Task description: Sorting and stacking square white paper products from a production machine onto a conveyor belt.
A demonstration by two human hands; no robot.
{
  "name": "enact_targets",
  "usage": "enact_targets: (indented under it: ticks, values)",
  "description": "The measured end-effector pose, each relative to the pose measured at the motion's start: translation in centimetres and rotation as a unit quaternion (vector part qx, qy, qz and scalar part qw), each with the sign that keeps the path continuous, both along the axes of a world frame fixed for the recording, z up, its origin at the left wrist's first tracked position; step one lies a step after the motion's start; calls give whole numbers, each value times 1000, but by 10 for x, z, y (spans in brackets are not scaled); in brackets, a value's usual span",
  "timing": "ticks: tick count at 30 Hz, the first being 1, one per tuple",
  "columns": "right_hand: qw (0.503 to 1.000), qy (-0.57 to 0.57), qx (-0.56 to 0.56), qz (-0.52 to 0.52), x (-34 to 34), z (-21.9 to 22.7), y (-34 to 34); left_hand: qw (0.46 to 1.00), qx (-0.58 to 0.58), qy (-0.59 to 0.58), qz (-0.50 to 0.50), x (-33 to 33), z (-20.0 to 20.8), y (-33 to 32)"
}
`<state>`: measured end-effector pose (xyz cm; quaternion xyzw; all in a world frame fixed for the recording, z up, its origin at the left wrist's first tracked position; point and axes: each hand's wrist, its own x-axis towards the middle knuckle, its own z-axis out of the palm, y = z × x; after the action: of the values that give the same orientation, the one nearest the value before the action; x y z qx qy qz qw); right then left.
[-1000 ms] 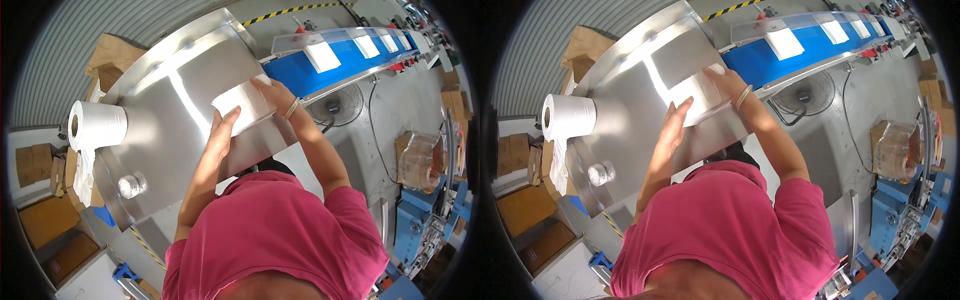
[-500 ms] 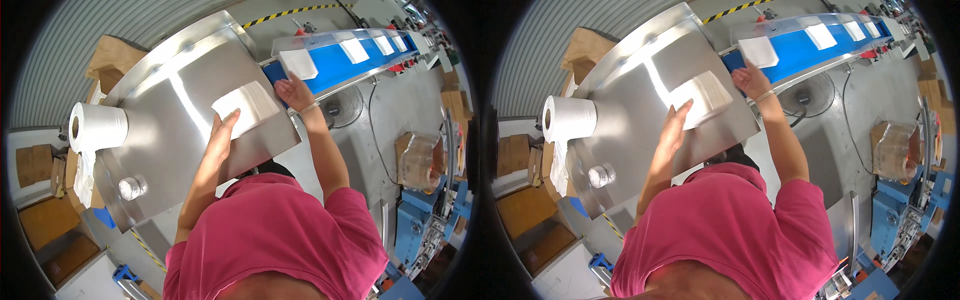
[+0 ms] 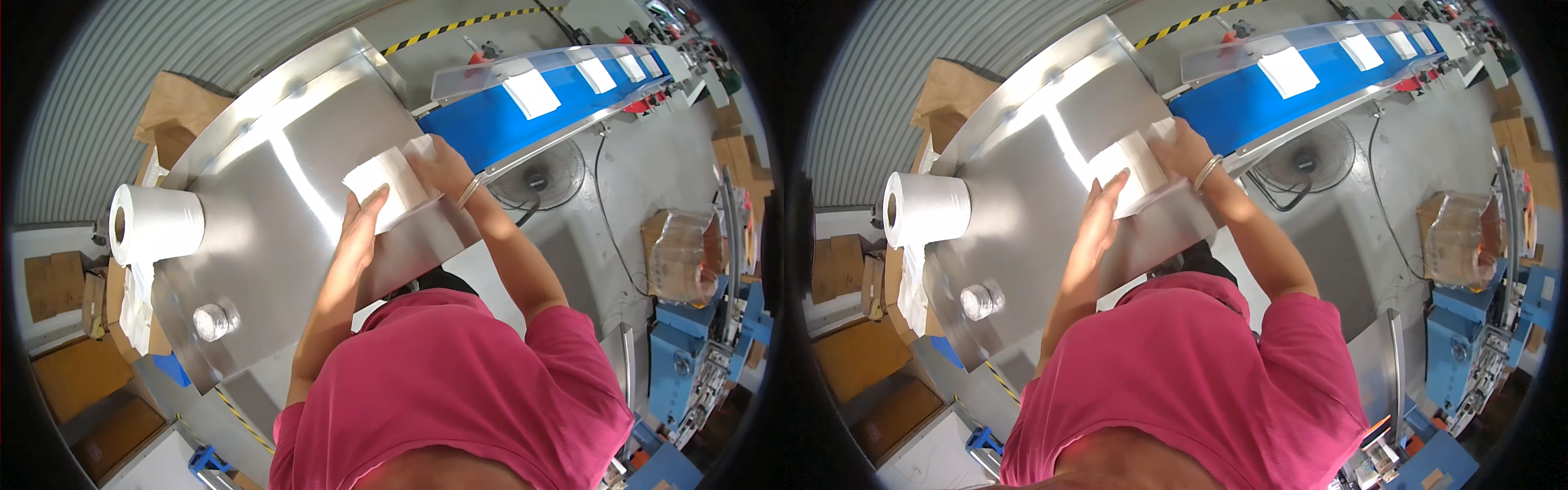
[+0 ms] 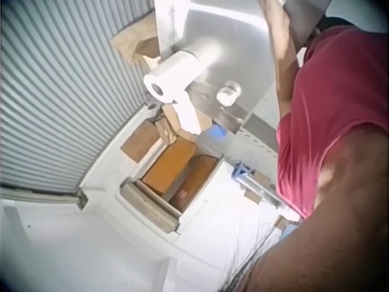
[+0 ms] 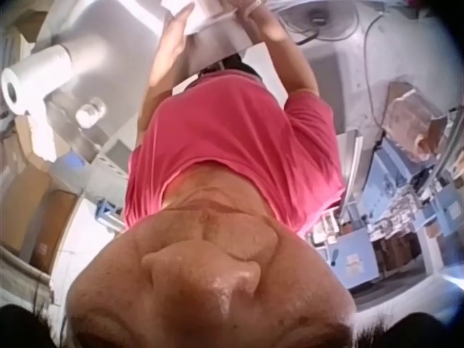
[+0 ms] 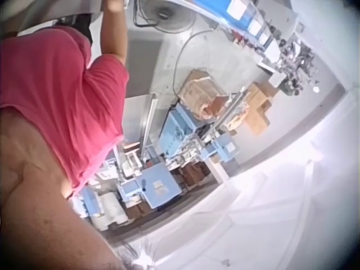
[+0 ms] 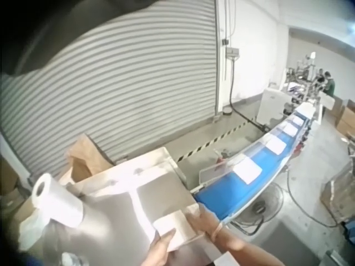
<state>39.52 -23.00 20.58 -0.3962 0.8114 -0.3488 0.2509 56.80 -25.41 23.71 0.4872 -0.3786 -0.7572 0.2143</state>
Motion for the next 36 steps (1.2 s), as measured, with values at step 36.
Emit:
enact_targets:
  ticks: [36]
  values:
    - [991,83,14,101,8,-3,-1,999,-24,-30,-32,-6,-11,-3]
